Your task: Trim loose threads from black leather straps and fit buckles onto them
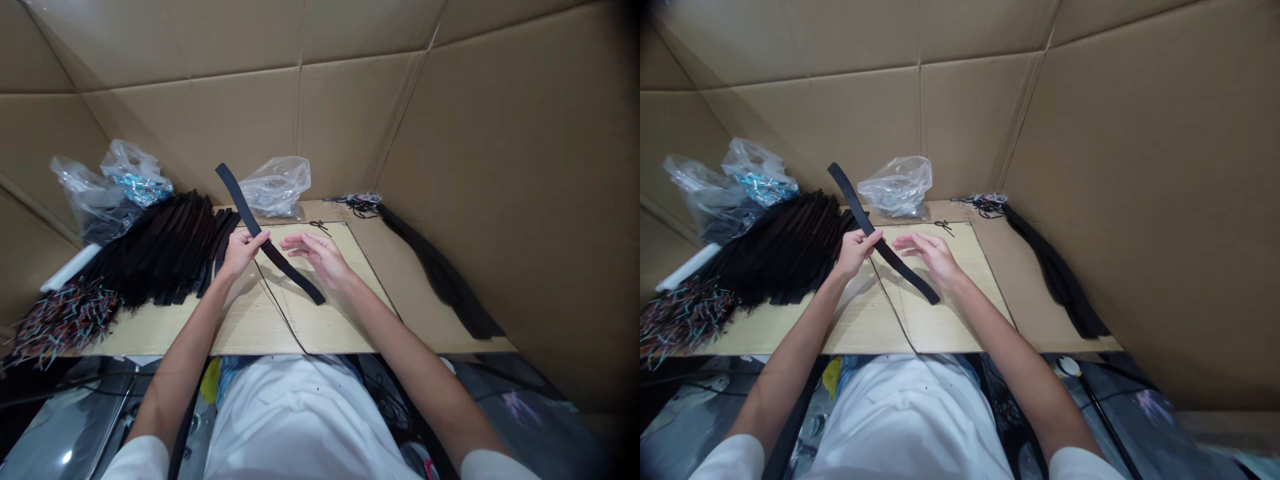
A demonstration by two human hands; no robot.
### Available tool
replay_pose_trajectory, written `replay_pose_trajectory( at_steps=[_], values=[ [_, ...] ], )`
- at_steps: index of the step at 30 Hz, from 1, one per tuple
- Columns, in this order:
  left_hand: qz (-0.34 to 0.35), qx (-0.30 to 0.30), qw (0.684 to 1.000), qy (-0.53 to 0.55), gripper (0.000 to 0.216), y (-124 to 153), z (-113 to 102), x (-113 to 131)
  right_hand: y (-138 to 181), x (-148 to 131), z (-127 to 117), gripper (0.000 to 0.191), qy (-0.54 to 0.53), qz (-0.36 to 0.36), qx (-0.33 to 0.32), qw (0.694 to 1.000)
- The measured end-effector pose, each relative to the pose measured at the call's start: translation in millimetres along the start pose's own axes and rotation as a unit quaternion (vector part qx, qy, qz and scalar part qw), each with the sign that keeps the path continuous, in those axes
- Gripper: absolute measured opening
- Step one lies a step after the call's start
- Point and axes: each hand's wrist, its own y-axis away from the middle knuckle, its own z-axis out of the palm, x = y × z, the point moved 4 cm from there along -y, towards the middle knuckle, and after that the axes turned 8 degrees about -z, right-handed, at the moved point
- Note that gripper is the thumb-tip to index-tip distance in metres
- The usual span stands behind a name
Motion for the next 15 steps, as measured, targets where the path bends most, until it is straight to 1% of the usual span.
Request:
replay_pose_trajectory(
  at_steps=[5,9,15],
  values=[
    [0.0,-0.003,1.0,0.0,0.056,0.5,0.2,-0.3,-1.9,2.9,-5.5,0.036,0.058,-0.031,0.031,0.997],
    [-0.001,-0.006,1.0,0.007,0.057,0.6,0.7,0.1,-3.2,5.7,-8.2,0.035,0.073,-0.041,0.041,0.996],
    [-0.001,-0.007,1.0,0.002,0.058,0.0,0.9,-0.1,-3.5,2.9,-6.9,0.037,0.113,-0.07,0.057,0.989]
  ],
)
